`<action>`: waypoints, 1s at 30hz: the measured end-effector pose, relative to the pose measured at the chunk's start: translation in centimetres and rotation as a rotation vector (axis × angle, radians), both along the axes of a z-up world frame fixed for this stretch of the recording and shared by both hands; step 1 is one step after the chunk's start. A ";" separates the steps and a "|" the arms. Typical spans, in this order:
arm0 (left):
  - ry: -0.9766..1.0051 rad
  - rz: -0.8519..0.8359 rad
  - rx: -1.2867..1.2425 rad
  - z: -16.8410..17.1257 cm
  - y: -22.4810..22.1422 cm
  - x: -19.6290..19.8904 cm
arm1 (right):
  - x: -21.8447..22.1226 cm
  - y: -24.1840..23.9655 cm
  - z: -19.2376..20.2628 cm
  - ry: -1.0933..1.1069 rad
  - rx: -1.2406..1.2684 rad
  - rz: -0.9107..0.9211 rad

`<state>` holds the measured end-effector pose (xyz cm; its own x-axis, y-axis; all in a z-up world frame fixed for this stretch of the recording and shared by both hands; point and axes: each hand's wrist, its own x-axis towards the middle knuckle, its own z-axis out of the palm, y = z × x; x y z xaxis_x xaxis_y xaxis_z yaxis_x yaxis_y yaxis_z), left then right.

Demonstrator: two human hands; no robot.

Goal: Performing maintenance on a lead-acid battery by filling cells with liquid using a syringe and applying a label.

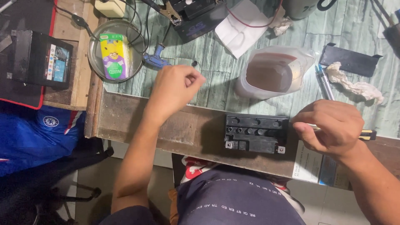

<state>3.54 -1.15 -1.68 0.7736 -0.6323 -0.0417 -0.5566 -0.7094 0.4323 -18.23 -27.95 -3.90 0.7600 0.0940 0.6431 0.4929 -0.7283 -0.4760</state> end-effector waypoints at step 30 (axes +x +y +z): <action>-0.357 -0.722 -0.091 5.5 -1.4 -9.4 | 0.2 0.0 0.2 -0.002 -0.023 0.025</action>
